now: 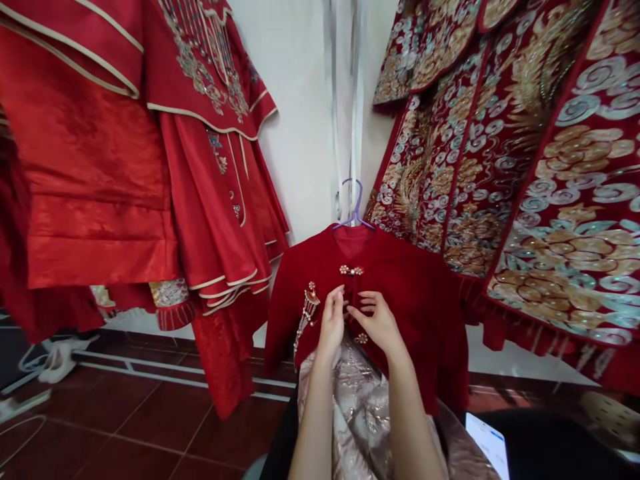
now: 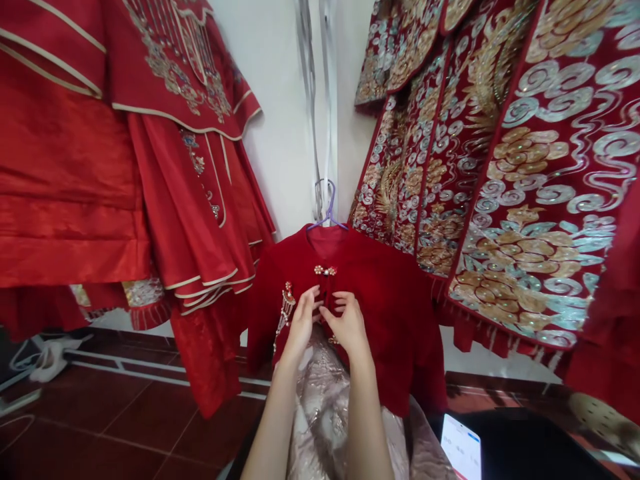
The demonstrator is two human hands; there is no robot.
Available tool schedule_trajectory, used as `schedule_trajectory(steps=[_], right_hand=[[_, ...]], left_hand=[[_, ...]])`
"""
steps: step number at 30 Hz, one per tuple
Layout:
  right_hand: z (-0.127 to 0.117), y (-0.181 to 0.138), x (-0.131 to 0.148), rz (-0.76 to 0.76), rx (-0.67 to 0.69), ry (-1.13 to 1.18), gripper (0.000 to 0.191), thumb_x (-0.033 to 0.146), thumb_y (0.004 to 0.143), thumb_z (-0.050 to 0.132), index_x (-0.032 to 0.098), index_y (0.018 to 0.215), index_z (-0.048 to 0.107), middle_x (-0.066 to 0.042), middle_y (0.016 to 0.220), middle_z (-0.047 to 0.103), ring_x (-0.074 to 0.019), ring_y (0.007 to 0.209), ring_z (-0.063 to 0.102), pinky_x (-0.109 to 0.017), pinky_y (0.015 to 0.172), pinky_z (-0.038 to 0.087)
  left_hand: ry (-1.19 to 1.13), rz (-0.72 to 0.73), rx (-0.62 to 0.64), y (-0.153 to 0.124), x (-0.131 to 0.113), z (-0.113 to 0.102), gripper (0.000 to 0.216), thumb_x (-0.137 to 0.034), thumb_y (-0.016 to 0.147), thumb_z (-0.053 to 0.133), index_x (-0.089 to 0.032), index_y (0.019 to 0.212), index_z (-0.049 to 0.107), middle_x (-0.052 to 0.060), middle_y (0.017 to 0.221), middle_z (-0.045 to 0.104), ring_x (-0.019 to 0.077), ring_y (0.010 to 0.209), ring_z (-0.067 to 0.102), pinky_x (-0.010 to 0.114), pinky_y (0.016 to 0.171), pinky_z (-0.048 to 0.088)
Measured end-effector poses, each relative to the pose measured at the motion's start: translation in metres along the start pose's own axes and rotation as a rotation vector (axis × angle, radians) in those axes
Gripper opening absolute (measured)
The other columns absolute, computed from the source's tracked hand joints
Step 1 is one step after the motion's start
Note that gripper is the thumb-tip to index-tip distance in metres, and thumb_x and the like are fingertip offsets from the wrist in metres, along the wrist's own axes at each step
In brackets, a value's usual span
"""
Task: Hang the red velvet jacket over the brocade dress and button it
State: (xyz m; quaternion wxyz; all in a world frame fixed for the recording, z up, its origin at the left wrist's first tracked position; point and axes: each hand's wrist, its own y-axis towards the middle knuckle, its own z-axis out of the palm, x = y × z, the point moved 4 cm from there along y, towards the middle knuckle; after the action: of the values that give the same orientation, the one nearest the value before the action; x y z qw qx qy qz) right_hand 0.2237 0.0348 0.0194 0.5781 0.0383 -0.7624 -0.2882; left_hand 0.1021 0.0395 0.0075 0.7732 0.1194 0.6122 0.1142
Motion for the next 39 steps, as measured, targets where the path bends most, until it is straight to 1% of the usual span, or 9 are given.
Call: schedule_trajectory(steps=[5, 10, 14, 17, 23, 27, 31, 35, 39], right_hand=[[0.012, -0.009, -0.01, -0.036, -0.128, -0.043, 0.044, 0.03, 0.064, 0.065, 0.017, 0.103, 0.05, -0.011, 0.101, 0.058, -0.0216, 0.085, 0.06, -0.038, 0.076, 0.053], [-0.003, -0.012, -0.006, 0.078, -0.026, 0.065, 0.028, 0.034, 0.069, 0.06, 0.021, 0.09, 0.048, -0.005, 0.083, 0.062, -0.02, 0.075, 0.062, -0.035, 0.072, 0.052], [-0.034, -0.021, 0.024, 0.093, 0.067, 0.195, 0.03, 0.035, 0.071, 0.065, 0.021, 0.092, 0.048, -0.002, 0.079, 0.063, -0.0172, 0.069, 0.062, -0.029, 0.062, 0.051], [-0.048, -0.03, 0.056, 0.013, 0.022, 0.25, 0.029, 0.033, 0.072, 0.067, 0.023, 0.091, 0.047, 0.0, 0.082, 0.059, -0.0136, 0.07, 0.06, -0.025, 0.061, 0.049], [-0.023, -0.042, 0.083, -0.103, 0.226, 0.171, 0.032, 0.031, 0.079, 0.064, 0.024, 0.107, 0.05, -0.001, 0.088, 0.056, -0.0131, 0.075, 0.057, -0.023, 0.061, 0.048], [-0.017, -0.043, 0.081, -0.114, 0.316, 0.155, 0.029, 0.03, 0.08, 0.062, 0.025, 0.107, 0.054, -0.001, 0.088, 0.056, -0.0134, 0.073, 0.055, -0.023, 0.058, 0.047], [-0.016, -0.044, 0.08, -0.109, 0.346, 0.174, 0.028, 0.025, 0.079, 0.06, 0.025, 0.106, 0.053, -0.002, 0.092, 0.055, -0.0141, 0.077, 0.055, -0.022, 0.058, 0.048], [-0.008, -0.046, 0.078, -0.098, 0.363, 0.17, 0.035, 0.026, 0.079, 0.061, 0.026, 0.112, 0.049, -0.002, 0.092, 0.054, -0.0141, 0.079, 0.056, -0.022, 0.059, 0.05], [-0.001, -0.046, 0.077, -0.099, 0.348, 0.161, 0.041, 0.032, 0.082, 0.06, 0.026, 0.12, 0.047, -0.002, 0.094, 0.055, -0.0138, 0.078, 0.058, -0.023, 0.06, 0.051]], left_hand=[[0.042, 0.069, -0.054, 0.004, -0.005, -0.008, 0.044, -0.053, 0.09, 0.045, -0.021, 0.117, 0.057, 0.011, 0.134, 0.054, 0.0225, 0.119, 0.054, 0.038, 0.101, 0.043], [0.095, 0.092, 0.042, -0.003, -0.006, -0.001, 0.048, -0.052, 0.093, 0.036, -0.022, 0.122, 0.059, 0.009, 0.136, 0.054, 0.0219, 0.125, 0.049, 0.039, 0.109, 0.035], [0.115, 0.105, 0.15, -0.006, -0.006, 0.009, 0.052, -0.052, 0.095, 0.03, -0.021, 0.128, 0.058, 0.006, 0.142, 0.049, 0.0192, 0.135, 0.039, 0.036, 0.116, 0.023], [0.115, 0.097, 0.187, -0.008, -0.005, 0.014, 0.053, -0.05, 0.096, 0.028, -0.022, 0.131, 0.055, 0.004, 0.148, 0.041, 0.018, 0.14, 0.031, 0.035, 0.119, 0.016], [0.094, 0.123, 0.264, -0.013, -0.015, 0.012, 0.042, -0.041, 0.087, 0.054, -0.019, 0.122, 0.061, 0.009, 0.137, 0.054, 0.0257, 0.129, 0.045, 0.042, 0.113, 0.03], [0.085, 0.145, 0.069, -0.004, -0.025, -0.013, 0.027, -0.035, 0.083, 0.059, -0.017, 0.1, 0.067, 0.011, 0.113, 0.065, 0.0234, 0.104, 0.06, 0.038, 0.094, 0.049], [-0.015, 0.155, -0.269, 0.007, -0.016, -0.048, 0.04, -0.026, 0.076, 0.065, -0.023, 0.114, 0.055, 0.01, 0.131, 0.05, 0.0171, 0.098, 0.059, 0.031, 0.08, 0.054], [-0.101, 0.063, -0.184, 0.012, -0.003, -0.059, 0.056, -0.019, 0.074, 0.063, -0.025, 0.126, 0.044, 0.01, 0.126, 0.05, 0.0155, 0.1, 0.058, 0.031, 0.084, 0.053], [-0.128, 0.035, -0.146, 0.01, -0.002, -0.06, 0.048, -0.02, 0.077, 0.06, -0.022, 0.123, 0.049, 0.01, 0.124, 0.054, 0.0162, 0.106, 0.057, 0.03, 0.089, 0.051]])
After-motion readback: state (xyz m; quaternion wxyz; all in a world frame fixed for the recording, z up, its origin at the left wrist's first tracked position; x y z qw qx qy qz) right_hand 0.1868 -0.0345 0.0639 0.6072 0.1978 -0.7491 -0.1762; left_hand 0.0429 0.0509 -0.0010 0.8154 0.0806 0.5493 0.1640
